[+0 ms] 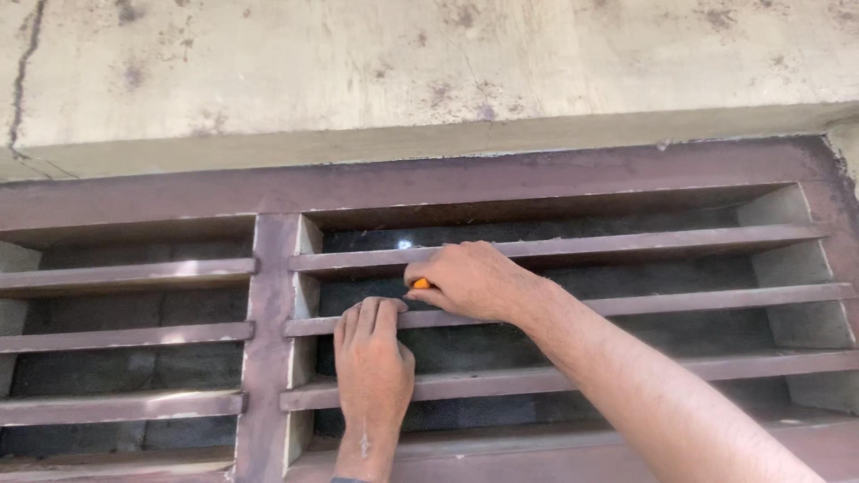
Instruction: The person uses a small brush to clean dust and debris from the horizontal slats of a brown metal window grille. They systematically move along the slats, brushing away accumulated dirt and cobwebs from the exterior surface.
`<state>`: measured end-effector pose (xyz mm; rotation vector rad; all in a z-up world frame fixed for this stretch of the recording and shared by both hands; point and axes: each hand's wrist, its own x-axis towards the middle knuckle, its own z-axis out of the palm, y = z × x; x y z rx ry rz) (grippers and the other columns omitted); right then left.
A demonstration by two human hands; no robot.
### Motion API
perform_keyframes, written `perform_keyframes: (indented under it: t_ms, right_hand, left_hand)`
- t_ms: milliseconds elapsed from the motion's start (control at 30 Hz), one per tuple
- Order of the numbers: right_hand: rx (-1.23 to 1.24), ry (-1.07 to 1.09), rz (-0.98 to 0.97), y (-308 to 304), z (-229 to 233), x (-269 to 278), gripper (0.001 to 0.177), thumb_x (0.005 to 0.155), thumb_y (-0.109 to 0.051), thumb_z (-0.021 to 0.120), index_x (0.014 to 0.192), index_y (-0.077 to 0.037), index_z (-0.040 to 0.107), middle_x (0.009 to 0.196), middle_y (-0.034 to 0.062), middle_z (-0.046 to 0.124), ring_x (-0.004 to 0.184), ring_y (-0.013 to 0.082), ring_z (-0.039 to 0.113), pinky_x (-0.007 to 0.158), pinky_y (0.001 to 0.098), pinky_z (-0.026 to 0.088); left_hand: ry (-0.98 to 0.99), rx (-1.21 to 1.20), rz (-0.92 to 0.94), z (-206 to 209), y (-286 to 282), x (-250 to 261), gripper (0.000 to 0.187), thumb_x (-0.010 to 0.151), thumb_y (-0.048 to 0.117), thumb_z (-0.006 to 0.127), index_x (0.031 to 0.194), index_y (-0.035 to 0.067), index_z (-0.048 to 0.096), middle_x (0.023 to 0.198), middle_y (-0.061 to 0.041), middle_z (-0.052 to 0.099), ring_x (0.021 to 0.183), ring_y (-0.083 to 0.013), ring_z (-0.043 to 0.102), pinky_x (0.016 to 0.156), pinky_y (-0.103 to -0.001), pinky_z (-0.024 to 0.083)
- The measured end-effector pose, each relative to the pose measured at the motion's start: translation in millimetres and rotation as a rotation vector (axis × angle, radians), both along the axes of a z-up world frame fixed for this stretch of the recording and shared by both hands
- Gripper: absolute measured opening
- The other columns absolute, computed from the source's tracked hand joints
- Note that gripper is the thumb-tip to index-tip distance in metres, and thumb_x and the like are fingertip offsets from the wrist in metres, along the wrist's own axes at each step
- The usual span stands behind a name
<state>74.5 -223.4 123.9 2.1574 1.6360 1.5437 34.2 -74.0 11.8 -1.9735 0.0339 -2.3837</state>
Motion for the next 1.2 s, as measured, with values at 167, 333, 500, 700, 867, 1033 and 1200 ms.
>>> perform_keyframes:
  t_ms: [167,333,500,700,867,1033,1200]
  right_hand:
    - [0.036,-0.098,-0.119,-10,0,6,0.026,0.099,-0.037,0.06,0.106,-0.016,0.073,0.077,0.0109,0.074,0.072,0.0295,0.074,0.067,0.0452,0.059]
    - [0.034,-0.154,-0.243,-21,0,11,0.026,0.101,-0.036,0.059,0.107,-0.015,0.073,0.077,0.0121,0.074,0.075,0.0295,0.074,0.068,0.0443,0.06]
    - [0.029,-0.182,-0.193,-30,-2,15,0.027,0.099,-0.036,0.061,0.101,-0.013,0.074,0.078,0.0115,0.075,0.074,0.0293,0.074,0.066,0.0436,0.06]
    - [0.01,-0.194,-0.287,-41,0,18,0.027,0.1,-0.036,0.061,0.097,-0.013,0.075,0.083,0.0107,0.076,0.079,0.0293,0.074,0.07,0.0431,0.06]
    - [0.05,-0.006,0.081,-54,0,16,0.029,0.094,-0.037,0.063,0.101,-0.013,0.078,0.085,0.0111,0.077,0.076,0.0309,0.074,0.068,0.0459,0.059]
    - [0.084,0.219,-0.085,-60,1,9,0.031,0.1,-0.044,0.058,0.113,-0.02,0.072,0.084,0.0131,0.074,0.08,0.032,0.072,0.074,0.048,0.058]
    - [0.017,-0.047,0.08,-65,-3,31,0.029,0.094,-0.041,0.066,0.097,-0.013,0.075,0.086,0.0113,0.074,0.082,0.0328,0.071,0.07,0.049,0.057]
  left_hand:
    - [0.023,-0.025,0.0,-1,-1,-1,0.036,0.07,-0.009,0.064,0.104,0.005,0.065,0.103,-0.011,0.064,0.109,-0.0316,0.059,0.104,-0.047,0.042]
    - [0.034,-0.06,0.035,1,-3,1,0.034,0.072,-0.009,0.064,0.103,0.006,0.065,0.101,-0.01,0.064,0.105,-0.0302,0.06,0.103,-0.046,0.042]
    - [0.032,-0.106,0.041,6,-9,1,0.028,0.074,-0.007,0.065,0.098,0.008,0.066,0.097,-0.008,0.062,0.103,-0.0296,0.06,0.1,-0.045,0.043]
    - [0.063,-0.163,0.089,8,-14,1,0.026,0.075,-0.007,0.066,0.096,0.009,0.067,0.094,-0.008,0.061,0.1,-0.0282,0.06,0.101,-0.045,0.043]
    - [0.091,-0.218,0.103,12,-16,4,0.023,0.079,-0.005,0.066,0.096,0.01,0.068,0.095,-0.006,0.062,0.101,-0.0259,0.06,0.102,-0.045,0.043]
    - [0.063,-0.207,0.132,10,-17,6,0.025,0.075,-0.005,0.068,0.096,0.009,0.068,0.096,-0.007,0.063,0.102,-0.0268,0.06,0.102,-0.046,0.043]
    - [0.062,-0.22,0.154,13,-17,9,0.024,0.075,-0.004,0.069,0.095,0.008,0.068,0.097,-0.007,0.063,0.101,-0.0259,0.06,0.1,-0.046,0.044]
